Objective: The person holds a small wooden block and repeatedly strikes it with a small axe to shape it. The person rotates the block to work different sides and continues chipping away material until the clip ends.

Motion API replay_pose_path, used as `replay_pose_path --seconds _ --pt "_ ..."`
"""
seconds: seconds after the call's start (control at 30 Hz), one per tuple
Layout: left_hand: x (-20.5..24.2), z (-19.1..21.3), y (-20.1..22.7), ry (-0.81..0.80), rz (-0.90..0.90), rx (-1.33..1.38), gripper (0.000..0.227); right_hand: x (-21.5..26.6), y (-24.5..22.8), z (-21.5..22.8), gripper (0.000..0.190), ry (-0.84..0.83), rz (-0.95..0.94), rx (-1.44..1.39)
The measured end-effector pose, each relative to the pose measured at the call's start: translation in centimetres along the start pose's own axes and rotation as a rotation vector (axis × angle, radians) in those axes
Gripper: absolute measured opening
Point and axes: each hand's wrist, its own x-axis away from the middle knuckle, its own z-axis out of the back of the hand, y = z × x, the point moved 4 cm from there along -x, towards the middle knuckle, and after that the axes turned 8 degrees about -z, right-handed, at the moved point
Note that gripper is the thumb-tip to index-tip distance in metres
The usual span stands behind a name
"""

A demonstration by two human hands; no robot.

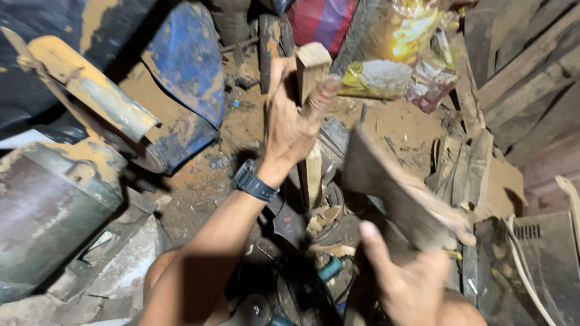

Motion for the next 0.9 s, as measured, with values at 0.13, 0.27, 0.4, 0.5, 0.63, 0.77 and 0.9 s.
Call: replay_pose_path --seconds 0.13,0.27,0.4,0.5,0.63,0.77,0.9 --pt "0.3 0.1 -0.3 0.004 0.021 0.013 0.067 0.7 -1.6 -1.6 0.054 0.273 0.233 0.286" --pt "0.4 -0.2 0.5 -0.001 0.037 0.115 0.065 -2.1 4.9 -4.9 0.030 -0.209 -0.229 -0.070" --pt "0.2 0.1 0.7 0.003 0.025 0.027 0.064 -1.9 6.0 -2.0 0.028 -0.145 -0.166 0.150" --pt "0.1 0.2 0.5 0.056 -0.017 0.033 0.065 0.5 3.7 0.7 0.033 0.182 -0.247 0.014" --pt "0.7 0.5 -0.4 -0.002 0.031 -0.009 0.061 1.8 -0.3 -1.6 0.040 0.097 -0.168 -0.072" --pt "1.3 0.8 -0.7 0.025 0.010 0.065 0.067 -2.0 0.2 -5.5 0.021 -0.225 -0.063 -0.136" --pt "1.8 0.6 -0.9 0.013 -0.039 -0.027 0.070 -1.2 1.8 -2.5 0.025 -0.167 -0.121 0.111"
